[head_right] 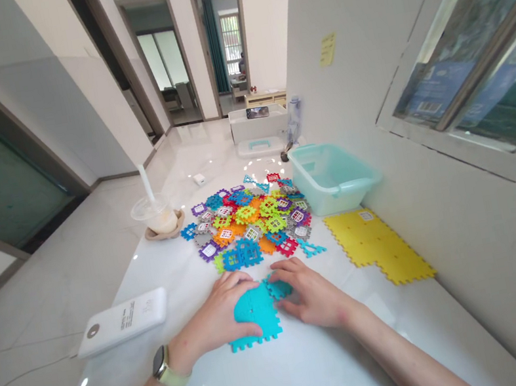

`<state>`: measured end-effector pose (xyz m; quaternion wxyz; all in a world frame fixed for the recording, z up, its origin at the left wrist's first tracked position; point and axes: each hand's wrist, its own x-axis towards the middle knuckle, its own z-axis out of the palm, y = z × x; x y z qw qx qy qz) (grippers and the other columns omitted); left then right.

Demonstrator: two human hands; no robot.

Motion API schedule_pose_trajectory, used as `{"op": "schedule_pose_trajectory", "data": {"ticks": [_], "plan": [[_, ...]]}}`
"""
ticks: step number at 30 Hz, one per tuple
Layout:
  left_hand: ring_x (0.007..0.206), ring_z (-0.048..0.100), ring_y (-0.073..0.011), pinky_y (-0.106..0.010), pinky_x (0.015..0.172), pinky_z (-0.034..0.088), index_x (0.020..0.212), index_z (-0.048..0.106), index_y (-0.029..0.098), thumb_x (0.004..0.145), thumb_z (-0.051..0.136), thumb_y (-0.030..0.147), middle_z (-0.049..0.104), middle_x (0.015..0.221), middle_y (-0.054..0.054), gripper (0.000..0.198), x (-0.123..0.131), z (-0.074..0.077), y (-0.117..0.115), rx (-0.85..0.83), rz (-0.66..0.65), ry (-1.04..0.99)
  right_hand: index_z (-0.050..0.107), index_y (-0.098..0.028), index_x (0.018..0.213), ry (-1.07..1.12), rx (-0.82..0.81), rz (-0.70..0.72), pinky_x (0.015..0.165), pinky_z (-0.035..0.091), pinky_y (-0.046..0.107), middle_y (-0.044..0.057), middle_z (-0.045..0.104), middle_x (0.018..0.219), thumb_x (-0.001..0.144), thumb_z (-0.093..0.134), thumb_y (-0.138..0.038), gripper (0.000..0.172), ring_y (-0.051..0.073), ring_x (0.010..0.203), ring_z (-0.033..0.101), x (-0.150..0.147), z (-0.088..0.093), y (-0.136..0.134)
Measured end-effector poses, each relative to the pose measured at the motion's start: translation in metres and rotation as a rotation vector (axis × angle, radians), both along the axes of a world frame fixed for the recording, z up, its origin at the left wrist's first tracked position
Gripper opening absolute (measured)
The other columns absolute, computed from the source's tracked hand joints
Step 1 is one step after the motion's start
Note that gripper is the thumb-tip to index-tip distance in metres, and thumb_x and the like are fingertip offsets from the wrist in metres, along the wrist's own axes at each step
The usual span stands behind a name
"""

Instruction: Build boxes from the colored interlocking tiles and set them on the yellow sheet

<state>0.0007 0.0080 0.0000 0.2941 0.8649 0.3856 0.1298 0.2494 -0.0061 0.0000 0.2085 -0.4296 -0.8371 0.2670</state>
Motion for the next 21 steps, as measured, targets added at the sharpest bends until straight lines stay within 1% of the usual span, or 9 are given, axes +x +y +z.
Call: {"op": "schedule_pose_trajectory", "data": {"ticks": [1,3,7,11,16,21], "plan": [[0.116,0.047,-0.0302,-0.042,0.102,0.038,0.128,0.058,0.026,0.059,0.090,0.050,0.055,0.124,-0.006,0.079,0.000,0.000,0.000,0.000,-0.005,-0.001,0.062,-0.019,0.121,-0.002,-0.004,0.027,0.104,0.043,0.045,0.013,0.057,0.131,0.082,0.067,-0.022,0.039,0.028,0.120,0.052,0.001,0.000,0.000],[0.117,0.047,-0.0297,-0.042,0.103,0.037,0.128,0.058,0.026,0.060,0.091,0.048,0.055,0.124,-0.006,0.079,-0.001,0.000,0.001,0.002,-0.011,-0.002,0.064,-0.019,0.118,0.003,-0.001,0.036,0.101,0.045,0.043,0.011,0.061,0.123,0.082,0.067,-0.019,0.036,0.026,0.115,0.055,0.002,0.001,0.000],[0.118,0.047,-0.0300,-0.042,0.103,0.037,0.127,0.059,0.027,0.059,0.091,0.048,0.055,0.125,-0.006,0.078,0.000,-0.001,0.000,-0.014,-0.007,-0.001,0.067,-0.020,0.114,-0.002,-0.016,0.030,0.097,0.048,0.042,0.011,0.062,0.118,0.082,0.068,-0.019,0.033,0.026,0.111,0.056,0.002,0.003,0.000],[0.119,0.046,-0.0304,-0.043,0.103,0.037,0.127,0.059,0.028,0.060,0.090,0.048,0.055,0.125,-0.006,0.076,0.000,0.000,0.000,-0.021,-0.008,0.007,0.069,-0.021,0.112,-0.028,-0.031,0.020,0.096,0.048,0.042,0.011,0.061,0.116,0.085,0.067,-0.022,0.027,0.026,0.110,0.056,0.004,0.005,-0.001],[0.120,0.046,-0.0309,-0.043,0.103,0.037,0.125,0.061,0.030,0.060,0.089,0.051,0.056,0.125,-0.005,0.074,0.001,-0.001,0.000,-0.036,-0.001,0.008,0.071,-0.023,0.113,-0.049,-0.005,0.059,0.097,0.048,0.042,0.011,0.061,0.120,0.091,0.063,-0.026,0.024,0.027,0.113,0.055,0.002,0.007,-0.001],[0.125,0.045,-0.0313,-0.045,0.106,0.033,0.130,0.058,0.034,0.065,0.087,0.050,0.054,0.133,-0.004,0.073,0.001,-0.003,-0.001,-0.043,-0.066,0.025,0.071,-0.024,0.112,-0.151,0.036,0.086,0.095,0.049,0.042,0.011,0.062,0.119,0.096,0.052,-0.022,0.025,0.026,0.110,0.055,-0.006,0.015,-0.005]]}}
